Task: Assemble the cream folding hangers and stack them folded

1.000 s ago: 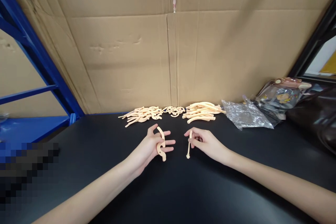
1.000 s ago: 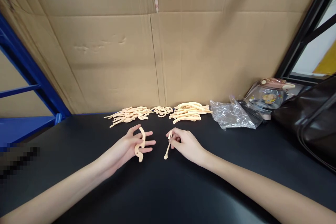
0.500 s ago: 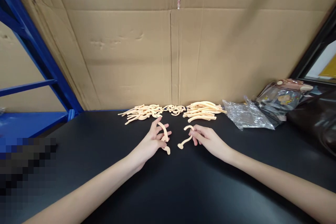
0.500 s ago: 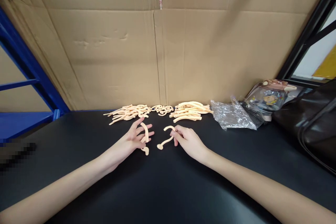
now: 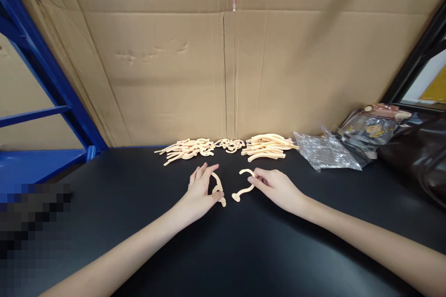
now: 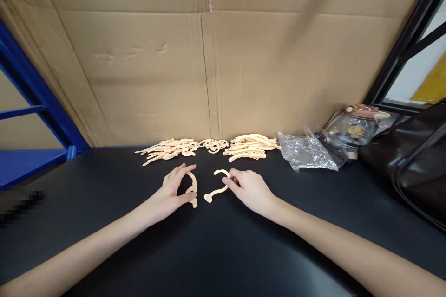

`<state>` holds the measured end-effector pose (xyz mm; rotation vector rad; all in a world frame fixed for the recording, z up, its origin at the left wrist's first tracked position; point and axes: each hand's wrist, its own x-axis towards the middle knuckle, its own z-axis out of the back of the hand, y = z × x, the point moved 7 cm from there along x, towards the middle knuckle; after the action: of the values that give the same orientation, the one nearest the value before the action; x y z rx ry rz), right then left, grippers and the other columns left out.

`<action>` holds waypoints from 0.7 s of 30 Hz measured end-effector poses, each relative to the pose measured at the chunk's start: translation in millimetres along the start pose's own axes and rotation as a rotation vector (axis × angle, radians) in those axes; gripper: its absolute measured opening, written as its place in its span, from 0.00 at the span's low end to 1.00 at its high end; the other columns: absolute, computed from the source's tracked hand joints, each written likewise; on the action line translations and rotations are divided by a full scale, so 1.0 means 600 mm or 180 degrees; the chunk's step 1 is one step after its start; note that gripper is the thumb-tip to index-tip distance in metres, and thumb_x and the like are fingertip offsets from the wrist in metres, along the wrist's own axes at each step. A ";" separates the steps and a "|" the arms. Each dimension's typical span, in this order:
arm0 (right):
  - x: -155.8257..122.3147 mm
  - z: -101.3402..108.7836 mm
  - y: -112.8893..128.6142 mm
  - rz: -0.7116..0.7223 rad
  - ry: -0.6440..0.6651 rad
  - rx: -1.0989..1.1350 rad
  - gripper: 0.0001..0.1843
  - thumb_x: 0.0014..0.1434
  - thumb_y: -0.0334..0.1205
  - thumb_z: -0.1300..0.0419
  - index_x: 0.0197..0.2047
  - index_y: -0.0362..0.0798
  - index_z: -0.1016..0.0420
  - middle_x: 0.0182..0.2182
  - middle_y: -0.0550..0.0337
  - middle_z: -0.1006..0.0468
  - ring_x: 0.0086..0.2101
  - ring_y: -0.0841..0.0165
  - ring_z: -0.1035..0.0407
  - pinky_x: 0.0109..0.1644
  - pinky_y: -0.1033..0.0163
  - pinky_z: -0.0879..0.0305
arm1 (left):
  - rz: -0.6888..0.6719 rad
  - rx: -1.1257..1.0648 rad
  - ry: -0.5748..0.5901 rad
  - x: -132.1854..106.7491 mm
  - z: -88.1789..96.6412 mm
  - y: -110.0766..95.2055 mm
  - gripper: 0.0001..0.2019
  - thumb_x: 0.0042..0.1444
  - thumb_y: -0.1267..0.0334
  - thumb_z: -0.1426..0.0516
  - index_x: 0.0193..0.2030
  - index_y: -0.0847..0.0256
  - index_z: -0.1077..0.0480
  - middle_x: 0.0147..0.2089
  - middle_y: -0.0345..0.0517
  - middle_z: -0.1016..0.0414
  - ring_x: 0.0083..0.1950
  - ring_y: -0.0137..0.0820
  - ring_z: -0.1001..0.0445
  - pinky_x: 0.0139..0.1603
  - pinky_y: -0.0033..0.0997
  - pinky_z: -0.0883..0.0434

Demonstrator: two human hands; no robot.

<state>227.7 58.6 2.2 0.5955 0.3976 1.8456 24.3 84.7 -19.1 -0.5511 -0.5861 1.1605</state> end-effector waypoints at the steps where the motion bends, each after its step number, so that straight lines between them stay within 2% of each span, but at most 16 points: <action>1: 0.000 0.000 0.000 -0.0003 -0.0003 -0.0022 0.20 0.66 0.49 0.53 0.25 0.50 0.45 0.19 0.67 0.39 0.22 0.70 0.41 0.28 0.65 0.52 | -0.0078 0.0123 -0.0053 0.003 0.003 -0.002 0.31 0.50 0.56 0.40 0.62 0.49 0.39 0.71 0.57 0.50 0.72 0.58 0.59 0.61 0.66 0.44; 4: 0.001 0.001 0.001 -0.0004 -0.0010 -0.0077 0.20 0.67 0.48 0.54 0.24 0.50 0.46 0.20 0.66 0.38 0.23 0.70 0.41 0.29 0.65 0.52 | -0.0427 0.0539 -0.0308 0.020 0.029 -0.009 0.23 0.57 0.53 0.46 0.59 0.52 0.37 0.68 0.54 0.43 0.71 0.52 0.52 0.63 0.60 0.44; 6: 0.001 0.001 0.002 0.0007 0.0004 -0.0114 0.20 0.67 0.47 0.55 0.24 0.50 0.47 0.20 0.66 0.38 0.24 0.70 0.41 0.29 0.64 0.52 | -0.0681 0.0864 -0.0537 0.038 0.059 -0.010 0.20 0.60 0.56 0.50 0.58 0.56 0.36 0.66 0.54 0.41 0.70 0.46 0.50 0.67 0.54 0.49; 9: 0.000 0.000 0.005 0.0036 0.0041 -0.0180 0.19 0.66 0.45 0.55 0.24 0.49 0.47 0.20 0.65 0.38 0.24 0.69 0.40 0.31 0.64 0.51 | -0.0848 0.1313 -0.0810 0.066 0.109 0.009 0.22 0.60 0.60 0.54 0.59 0.66 0.37 0.65 0.61 0.40 0.69 0.48 0.48 0.68 0.53 0.51; 12: -0.002 0.000 0.005 0.0048 0.0039 -0.0236 0.19 0.66 0.44 0.53 0.23 0.49 0.47 0.20 0.65 0.38 0.24 0.69 0.40 0.30 0.64 0.52 | -0.0891 0.1632 -0.0913 0.085 0.142 0.041 0.21 0.60 0.59 0.54 0.57 0.63 0.35 0.61 0.59 0.33 0.66 0.51 0.42 0.65 0.55 0.46; 16: -0.003 0.000 0.006 0.0069 0.0029 -0.0243 0.19 0.64 0.46 0.49 0.23 0.49 0.43 0.20 0.65 0.35 0.25 0.69 0.38 0.29 0.65 0.52 | -0.0990 0.1919 -0.0972 0.093 0.155 0.067 0.18 0.61 0.57 0.55 0.51 0.59 0.30 0.58 0.56 0.30 0.63 0.50 0.38 0.62 0.54 0.41; 21: -0.002 0.002 0.004 0.0054 0.0010 -0.0147 0.19 0.63 0.48 0.47 0.23 0.49 0.38 0.20 0.65 0.33 0.24 0.71 0.38 0.28 0.65 0.51 | -0.1109 0.2143 -0.1078 0.089 0.154 0.059 0.17 0.62 0.59 0.57 0.47 0.57 0.29 0.55 0.54 0.29 0.57 0.46 0.33 0.57 0.50 0.35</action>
<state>227.0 56.4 4.2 0.5662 0.3523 1.8672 -47.4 155.3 31.7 0.3198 -0.5103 1.0390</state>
